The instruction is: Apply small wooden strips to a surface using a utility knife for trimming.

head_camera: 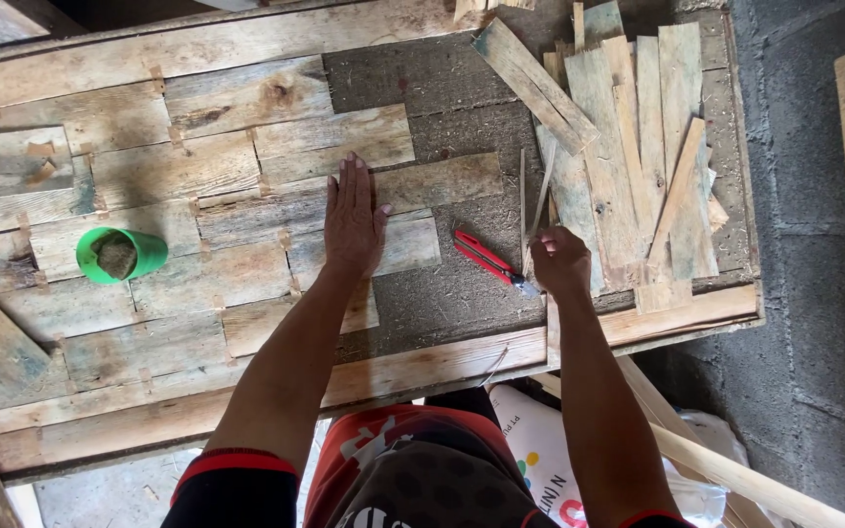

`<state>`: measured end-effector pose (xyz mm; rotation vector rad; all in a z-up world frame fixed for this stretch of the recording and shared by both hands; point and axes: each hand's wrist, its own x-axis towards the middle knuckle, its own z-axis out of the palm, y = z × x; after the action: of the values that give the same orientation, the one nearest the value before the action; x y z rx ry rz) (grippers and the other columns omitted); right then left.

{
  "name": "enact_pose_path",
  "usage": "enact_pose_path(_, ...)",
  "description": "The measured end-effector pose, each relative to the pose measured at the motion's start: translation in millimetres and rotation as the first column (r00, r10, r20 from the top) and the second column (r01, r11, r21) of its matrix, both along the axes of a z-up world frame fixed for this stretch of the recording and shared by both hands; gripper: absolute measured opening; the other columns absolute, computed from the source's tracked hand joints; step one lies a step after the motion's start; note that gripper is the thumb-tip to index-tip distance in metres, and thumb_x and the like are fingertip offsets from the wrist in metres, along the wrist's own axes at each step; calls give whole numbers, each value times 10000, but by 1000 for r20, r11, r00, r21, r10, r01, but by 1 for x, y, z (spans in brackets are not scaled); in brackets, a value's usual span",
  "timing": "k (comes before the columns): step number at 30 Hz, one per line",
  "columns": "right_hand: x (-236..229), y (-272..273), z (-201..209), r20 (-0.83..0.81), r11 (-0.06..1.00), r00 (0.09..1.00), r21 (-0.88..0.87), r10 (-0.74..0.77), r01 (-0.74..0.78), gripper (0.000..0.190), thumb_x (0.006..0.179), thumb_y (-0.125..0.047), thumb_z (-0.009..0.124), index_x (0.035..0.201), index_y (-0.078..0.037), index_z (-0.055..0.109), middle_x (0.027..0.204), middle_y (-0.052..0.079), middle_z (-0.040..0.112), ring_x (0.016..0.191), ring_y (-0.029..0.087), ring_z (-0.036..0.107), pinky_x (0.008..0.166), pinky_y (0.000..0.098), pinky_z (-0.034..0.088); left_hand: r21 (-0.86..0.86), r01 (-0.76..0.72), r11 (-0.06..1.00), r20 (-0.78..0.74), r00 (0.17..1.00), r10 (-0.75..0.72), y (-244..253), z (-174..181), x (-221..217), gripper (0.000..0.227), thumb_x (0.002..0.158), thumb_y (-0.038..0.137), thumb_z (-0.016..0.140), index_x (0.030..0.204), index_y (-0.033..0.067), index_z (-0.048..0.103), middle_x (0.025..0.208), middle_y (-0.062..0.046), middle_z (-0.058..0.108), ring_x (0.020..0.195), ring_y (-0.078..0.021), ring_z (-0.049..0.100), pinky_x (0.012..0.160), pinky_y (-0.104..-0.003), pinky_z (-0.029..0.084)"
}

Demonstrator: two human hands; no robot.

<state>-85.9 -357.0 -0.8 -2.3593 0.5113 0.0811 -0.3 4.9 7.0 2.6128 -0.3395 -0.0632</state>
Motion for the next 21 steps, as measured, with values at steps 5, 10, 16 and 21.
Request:
enact_pose_path(5, 7, 8, 14, 138, 853, 974, 515, -179, 84, 89, 1039, -29, 572, 1121, 0, 590, 986, 112, 775, 880, 148, 726, 772, 253, 581, -84, -19, 996, 105, 994, 28, 5, -9, 0, 691, 1132, 321, 421, 1667, 15, 109, 1750, -200, 113, 1638, -345, 104, 1333, -504, 93)
enact_pose_path(10, 26, 22, 29, 251, 735, 942, 678, -224, -6, 123, 1064, -2, 516, 1182, -13, 549, 932, 45, 687, 823, 96, 705, 788, 241, 636, -160, -51, 986, 202, 976, 83, 18, -6, -5, 687, 1113, 257, 477, 1669, 15, 152, 1753, -193, 125, 1640, -353, 132, 1345, -511, 130)
enact_pose_path(16, 59, 49, 51, 306, 835, 949, 500, 79, -231, 168, 1046, 10, 685, 1208, 35, 723, 874, 54, 648, 760, 53, 536, 648, 204, 420, -231, -254, 939, 192, 934, 300, 34, -14, -15, 343, 1035, 139, 618, 1351, 7, 630, 1596, -159, 486, 1531, -328, 446, 1311, -462, 348)
enact_pose_path(21, 96, 85, 99, 201, 870, 854, 21, 479, -493, 148, 909, -68, 809, 1049, -113, 792, 950, 47, 770, 786, 125, 716, 694, 269, 582, -133, -75, 988, 267, 957, 108, 35, -2, -18, 345, 997, 122, 657, 1281, -74, 658, 1484, -222, 567, 1435, -393, 497, 1183, -482, 428)
